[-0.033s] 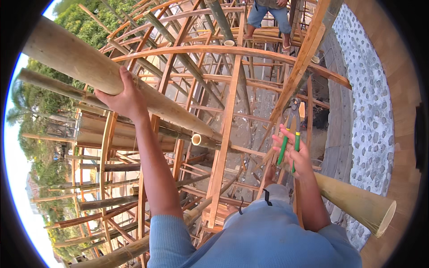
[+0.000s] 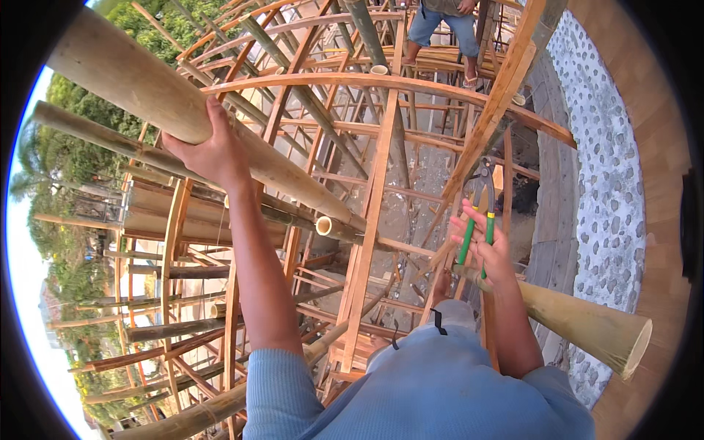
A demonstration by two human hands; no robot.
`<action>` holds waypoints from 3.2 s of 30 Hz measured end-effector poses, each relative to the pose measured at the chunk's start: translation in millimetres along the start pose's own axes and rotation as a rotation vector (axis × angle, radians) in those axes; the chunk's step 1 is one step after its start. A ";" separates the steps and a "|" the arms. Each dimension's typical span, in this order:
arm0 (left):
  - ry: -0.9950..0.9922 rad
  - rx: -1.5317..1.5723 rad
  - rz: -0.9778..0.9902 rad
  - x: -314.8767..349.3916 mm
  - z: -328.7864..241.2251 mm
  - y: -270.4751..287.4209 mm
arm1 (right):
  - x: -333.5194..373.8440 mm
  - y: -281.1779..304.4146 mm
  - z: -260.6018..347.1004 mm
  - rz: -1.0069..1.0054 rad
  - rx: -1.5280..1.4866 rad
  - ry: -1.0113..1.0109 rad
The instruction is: The person assembles a curved wooden roof structure by positioning wooden planks and bamboo poles. They use a crowbar to adjust the frame and pliers to secure wire ties, working alongside another person.
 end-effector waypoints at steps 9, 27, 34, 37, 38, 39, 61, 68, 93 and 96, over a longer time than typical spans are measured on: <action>0.738 0.559 -0.061 -74.8 35.7 8.6 | -29.6 -64.0 107.6 -0.128 0.560 0.367; 0.115 -0.221 -0.283 -1.7 18.9 -0.7 | -500.0 202.5 -75.2 0.749 1.516 -0.154; 0.164 -0.232 -0.216 -1.0 21.3 -11.7 | -437.2 276.5 -175.4 0.680 1.223 -0.138; 0.122 -0.254 -0.271 1.5 21.4 -14.9 | -394.0 271.8 -176.9 0.760 1.194 -0.188; 0.103 -0.279 -0.288 -1.4 14.6 -11.1 | -384.8 263.9 -165.1 0.774 1.164 -0.223; 0.095 -0.285 -0.294 -6.9 18.2 -5.3 | -376.4 270.7 -160.3 0.758 1.165 -0.247; -0.001 -0.318 -0.251 -8.5 25.6 -12.8 | -479.9 224.8 -129.9 0.614 1.413 0.223; 0.051 -0.308 -0.242 -12.3 26.4 -9.7 | -298.0 175.8 -113.3 0.891 0.579 -0.502; -0.279 -0.533 -0.210 -13.6 21.9 13.7 | -272.2 48.6 -115.9 1.133 0.157 -0.457; -0.039 -0.404 -0.410 -5.6 20.5 -19.0 | -277.9 40.4 -124.9 1.173 0.111 -0.431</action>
Point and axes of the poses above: each hand's wrist, its own x-axis away from the middle knuckle, its own y-axis out of the back of the hand, z = x × y, the point moved 3 cm from there along -x, towards the middle knuckle, and after that the axes turned 15 degrees about y, right-handed, at the moved point
